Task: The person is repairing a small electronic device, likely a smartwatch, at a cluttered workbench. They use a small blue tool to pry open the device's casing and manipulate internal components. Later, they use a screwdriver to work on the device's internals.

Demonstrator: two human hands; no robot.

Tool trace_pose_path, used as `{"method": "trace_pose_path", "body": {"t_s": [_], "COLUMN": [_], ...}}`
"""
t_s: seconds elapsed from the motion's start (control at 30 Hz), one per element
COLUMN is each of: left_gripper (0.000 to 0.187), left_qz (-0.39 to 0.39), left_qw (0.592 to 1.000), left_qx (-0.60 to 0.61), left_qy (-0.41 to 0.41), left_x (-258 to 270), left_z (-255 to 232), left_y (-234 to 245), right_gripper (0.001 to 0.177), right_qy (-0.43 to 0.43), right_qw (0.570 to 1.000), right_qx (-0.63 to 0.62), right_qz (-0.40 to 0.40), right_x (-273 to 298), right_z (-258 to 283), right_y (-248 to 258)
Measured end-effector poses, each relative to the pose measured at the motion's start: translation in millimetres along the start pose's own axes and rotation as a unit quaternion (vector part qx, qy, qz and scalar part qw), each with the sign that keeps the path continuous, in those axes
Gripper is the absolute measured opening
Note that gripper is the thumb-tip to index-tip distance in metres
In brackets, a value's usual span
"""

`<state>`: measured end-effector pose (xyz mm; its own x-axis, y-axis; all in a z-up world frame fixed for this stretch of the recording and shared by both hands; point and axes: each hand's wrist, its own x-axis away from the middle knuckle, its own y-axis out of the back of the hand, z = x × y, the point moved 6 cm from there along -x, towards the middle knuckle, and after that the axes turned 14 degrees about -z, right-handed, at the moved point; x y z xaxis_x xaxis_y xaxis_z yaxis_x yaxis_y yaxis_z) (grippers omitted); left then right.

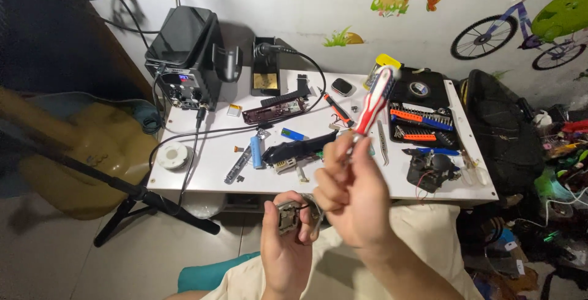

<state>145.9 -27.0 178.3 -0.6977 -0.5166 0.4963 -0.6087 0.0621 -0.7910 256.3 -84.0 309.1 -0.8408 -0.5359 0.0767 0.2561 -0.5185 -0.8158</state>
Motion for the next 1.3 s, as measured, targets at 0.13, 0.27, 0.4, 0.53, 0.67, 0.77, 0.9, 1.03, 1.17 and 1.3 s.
{"method": "trace_pose_path", "body": {"t_s": [0.13, 0.27, 0.4, 0.53, 0.67, 0.77, 0.9, 1.03, 1.17, 1.3], "left_gripper": [0.053, 0.055, 0.053, 0.049, 0.043, 0.04, 0.037, 0.036, 0.04, 0.048], "left_qz": [-0.002, -0.017, -0.058, -0.042, -0.007, -0.001, 0.009, 0.016, 0.006, 0.021], "left_qw": [1.0, 0.999, 0.997, 0.998, 0.999, 0.999, 0.999, 0.997, 0.995, 0.985], "left_qx": [-0.001, -0.025, -0.041, -0.045, -0.039, -0.027, -0.018, -0.023, -0.04, -0.033], "left_qy": [-0.008, -0.022, -0.006, -0.028, -0.032, -0.02, -0.036, -0.076, -0.09, -0.168], "left_x": [6, 10, 10, 11, 15, 16, 17, 23, 25, 34], "left_z": [-3, -4, 1, 2, 2, 5, 2, 2, 8, 7], "left_y": [0, -1, 8, 10, 7, 10, 8, 3, 8, 4], "right_gripper": [0.03, 0.048, 0.049, 0.041, 0.034, 0.034, 0.033, 0.034, 0.034, 0.035], "right_qy": [0.063, 0.087, 0.109, 0.133, 0.119, 0.13, 0.169, 0.171, 0.194, 0.207], "right_qw": [0.997, 0.994, 0.99, 0.986, 0.988, 0.984, 0.977, 0.981, 0.977, 0.977], "right_qx": [0.038, 0.07, 0.084, 0.105, 0.1, 0.123, 0.123, 0.078, 0.07, 0.039], "right_qz": [-0.014, 0.013, 0.016, 0.005, -0.015, -0.026, -0.032, -0.056, -0.06, -0.035], "right_x": [-3, -1, 1, 3, 5, 7, 11, 12, 20, 32], "right_z": [-19, -22, -29, -28, -23, -23, -25, -27, -26, -18], "right_y": [-16, -34, -37, -40, -46, -48, -48, -40, -33, -39]}}
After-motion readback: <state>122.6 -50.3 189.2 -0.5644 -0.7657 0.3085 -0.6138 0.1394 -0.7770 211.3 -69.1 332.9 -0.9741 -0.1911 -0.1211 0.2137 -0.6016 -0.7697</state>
